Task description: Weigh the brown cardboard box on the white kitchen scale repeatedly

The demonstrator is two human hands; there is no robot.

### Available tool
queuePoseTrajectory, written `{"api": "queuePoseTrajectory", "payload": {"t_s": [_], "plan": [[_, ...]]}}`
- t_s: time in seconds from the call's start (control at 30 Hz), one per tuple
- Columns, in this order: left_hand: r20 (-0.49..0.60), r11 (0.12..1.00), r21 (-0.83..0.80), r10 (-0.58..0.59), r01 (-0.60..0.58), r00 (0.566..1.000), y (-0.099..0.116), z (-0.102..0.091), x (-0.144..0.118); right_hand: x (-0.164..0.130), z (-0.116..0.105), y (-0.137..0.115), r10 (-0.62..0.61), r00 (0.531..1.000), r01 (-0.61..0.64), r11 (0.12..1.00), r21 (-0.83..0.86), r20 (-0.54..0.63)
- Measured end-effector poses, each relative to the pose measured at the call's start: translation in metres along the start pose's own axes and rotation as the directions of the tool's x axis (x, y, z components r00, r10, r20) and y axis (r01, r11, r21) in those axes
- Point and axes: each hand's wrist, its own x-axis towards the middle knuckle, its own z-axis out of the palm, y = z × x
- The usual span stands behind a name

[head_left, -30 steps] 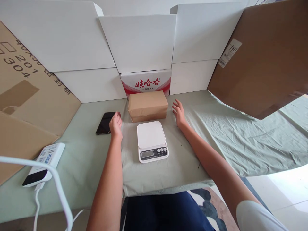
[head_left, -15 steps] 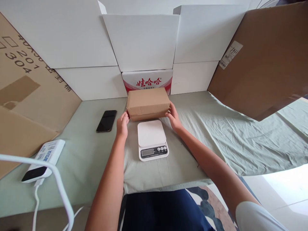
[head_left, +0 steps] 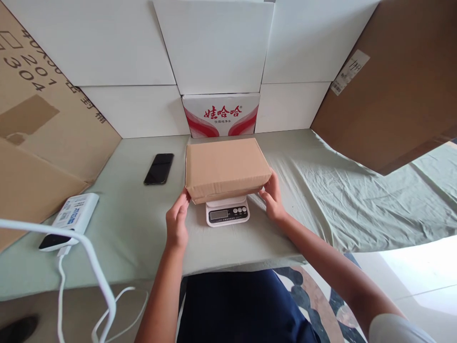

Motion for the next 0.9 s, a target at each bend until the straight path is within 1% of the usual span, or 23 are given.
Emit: {"api": "queuePoseTrajectory", "payload": {"t_s": [0.13,0.27,0.33,0.37,0.4,0.47,0.53,0.6,0.67,0.77,0.9], "plan": [[-0.001,1.000,-0.025,-0.008,0.008,1.000,-0.001,-0.001,0.002,-0.001,0.001,0.002,-0.003,1.000,0.003,1.000,-0.014,0.011],[-0.024,0.999,-0.036,-0.011,0.010,1.000,-0.004,-0.002,0.001,-0.003,0.004,0.006,-0.022,1.000,0.022,0.999,-0.024,0.009],[-0.023,0.999,-0.040,0.000,0.000,1.000,-0.003,-0.003,0.002,-0.001,0.003,0.007,-0.034,0.999,0.034,0.999,-0.037,0.012],[-0.028,0.999,-0.045,0.018,-0.020,0.999,-0.002,-0.003,0.003,0.001,0.001,0.007,-0.044,0.999,0.044,0.998,-0.043,-0.007],[-0.044,0.997,-0.054,0.046,-0.048,0.998,-0.001,-0.005,0.004,0.004,-0.002,0.008,-0.056,0.997,0.054,0.997,-0.047,-0.050],[-0.108,0.990,-0.077,0.109,-0.118,0.988,0.003,-0.008,0.007,0.013,-0.012,0.010,-0.077,0.975,0.068,0.996,-0.050,-0.209],[-0.175,0.982,-0.103,0.138,-0.158,0.975,0.005,-0.013,0.010,0.022,-0.027,0.013,-0.065,0.917,0.056,0.998,-0.034,-0.393],[-0.202,0.982,-0.118,0.125,-0.151,0.971,0.007,-0.016,0.011,0.030,-0.040,0.017,-0.013,0.867,0.024,1.000,0.015,-0.499],[-0.201,0.983,-0.130,0.105,-0.132,0.974,0.007,-0.017,0.011,0.034,-0.049,0.021,0.063,0.840,-0.015,0.996,0.093,-0.539],[-0.188,0.981,-0.151,0.093,-0.122,0.978,0.006,-0.017,0.010,0.034,-0.049,0.022,0.156,0.823,-0.048,0.977,0.207,-0.546],[-0.187,0.984,-0.135,0.088,-0.114,0.978,0.006,-0.015,0.010,0.032,-0.041,0.018,0.175,0.827,-0.054,0.971,0.233,-0.535]]}}
